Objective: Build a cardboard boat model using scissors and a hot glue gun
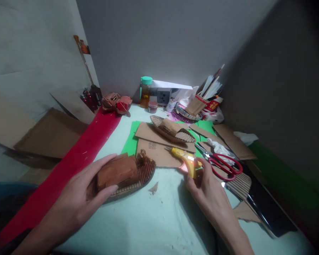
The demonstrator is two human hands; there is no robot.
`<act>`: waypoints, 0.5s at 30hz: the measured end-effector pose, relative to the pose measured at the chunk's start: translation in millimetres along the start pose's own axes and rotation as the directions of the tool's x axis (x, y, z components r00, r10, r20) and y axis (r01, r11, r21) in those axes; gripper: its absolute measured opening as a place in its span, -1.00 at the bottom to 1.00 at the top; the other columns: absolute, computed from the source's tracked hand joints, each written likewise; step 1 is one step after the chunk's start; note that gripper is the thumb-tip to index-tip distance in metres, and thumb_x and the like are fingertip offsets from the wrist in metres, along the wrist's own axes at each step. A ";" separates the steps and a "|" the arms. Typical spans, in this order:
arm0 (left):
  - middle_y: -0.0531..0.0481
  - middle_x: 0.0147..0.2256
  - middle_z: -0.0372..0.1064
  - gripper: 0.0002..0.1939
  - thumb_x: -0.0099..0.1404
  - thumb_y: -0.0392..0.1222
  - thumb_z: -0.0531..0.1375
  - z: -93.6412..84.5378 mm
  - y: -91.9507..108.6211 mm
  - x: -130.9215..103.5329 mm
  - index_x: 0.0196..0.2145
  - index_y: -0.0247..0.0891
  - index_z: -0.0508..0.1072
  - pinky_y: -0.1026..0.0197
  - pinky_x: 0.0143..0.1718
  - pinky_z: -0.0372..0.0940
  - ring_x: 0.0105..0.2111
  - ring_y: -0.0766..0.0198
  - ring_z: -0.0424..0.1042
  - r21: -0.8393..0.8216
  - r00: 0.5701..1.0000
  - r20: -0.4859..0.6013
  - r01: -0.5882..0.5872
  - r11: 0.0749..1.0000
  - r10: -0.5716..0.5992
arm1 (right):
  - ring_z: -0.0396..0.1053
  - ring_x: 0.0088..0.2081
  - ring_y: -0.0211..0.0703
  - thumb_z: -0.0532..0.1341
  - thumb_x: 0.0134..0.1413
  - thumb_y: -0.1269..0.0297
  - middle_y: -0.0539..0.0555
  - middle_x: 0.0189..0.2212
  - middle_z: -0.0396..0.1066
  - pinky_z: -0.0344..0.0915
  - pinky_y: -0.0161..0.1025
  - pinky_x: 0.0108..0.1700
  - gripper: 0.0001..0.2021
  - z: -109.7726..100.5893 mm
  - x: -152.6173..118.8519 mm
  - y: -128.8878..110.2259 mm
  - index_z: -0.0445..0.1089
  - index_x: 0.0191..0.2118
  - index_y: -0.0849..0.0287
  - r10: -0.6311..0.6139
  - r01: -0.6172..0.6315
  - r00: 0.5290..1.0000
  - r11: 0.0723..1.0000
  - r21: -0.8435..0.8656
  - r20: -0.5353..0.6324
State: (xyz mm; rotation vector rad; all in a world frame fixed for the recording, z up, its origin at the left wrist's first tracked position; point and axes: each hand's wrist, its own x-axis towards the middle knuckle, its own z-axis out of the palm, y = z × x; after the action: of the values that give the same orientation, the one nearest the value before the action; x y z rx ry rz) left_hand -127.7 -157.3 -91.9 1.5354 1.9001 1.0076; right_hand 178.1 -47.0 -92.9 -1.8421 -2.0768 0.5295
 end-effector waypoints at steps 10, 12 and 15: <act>0.10 0.19 0.39 -0.44 0.29 0.11 0.23 -2.1 10.7 7.1 0.20 0.04 0.32 0.33 0.06 0.33 0.18 0.06 0.37 0.002 0.999 0.006 -0.040 0.999 0.040 | 0.45 -0.19 0.01 0.34 0.00 -0.05 0.16 -0.05 0.33 0.44 -0.28 -0.44 -0.29 -16.6 -18.0 24.9 0.13 0.24 -0.04 0.160 -0.103 0.987 0.774 0.625 -0.035; 0.10 0.18 0.40 -0.44 0.28 0.16 0.21 -1.9 11.1 7.4 0.19 0.02 0.33 0.33 0.07 0.33 0.16 0.10 0.39 0.056 1.000 -0.008 -0.017 0.998 0.018 | 0.44 -0.07 0.05 0.43 -0.12 -0.03 0.13 0.00 0.33 0.49 -0.31 -0.35 -0.15 -19.0 -25.3 21.7 0.11 0.30 -0.11 0.143 -0.037 0.984 0.755 0.655 -0.110; 0.09 0.18 0.41 -0.41 0.27 0.23 0.18 0.4 13.9 5.5 0.19 0.00 0.32 0.30 0.14 0.28 0.16 0.15 0.38 0.123 0.998 -0.058 0.006 0.992 0.001 | 0.45 0.02 0.07 0.45 -0.15 -0.02 0.06 0.02 0.39 0.53 -0.27 -0.17 -0.05 -18.2 -38.7 22.7 0.05 0.36 -0.15 0.173 0.039 0.953 0.741 0.671 -0.247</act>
State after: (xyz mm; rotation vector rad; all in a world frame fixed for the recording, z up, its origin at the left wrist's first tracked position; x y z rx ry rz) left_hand -120.3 -150.6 -80.7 1.5876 2.0372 0.9596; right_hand 211.2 -81.9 -87.1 -1.4433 -1.3575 0.8323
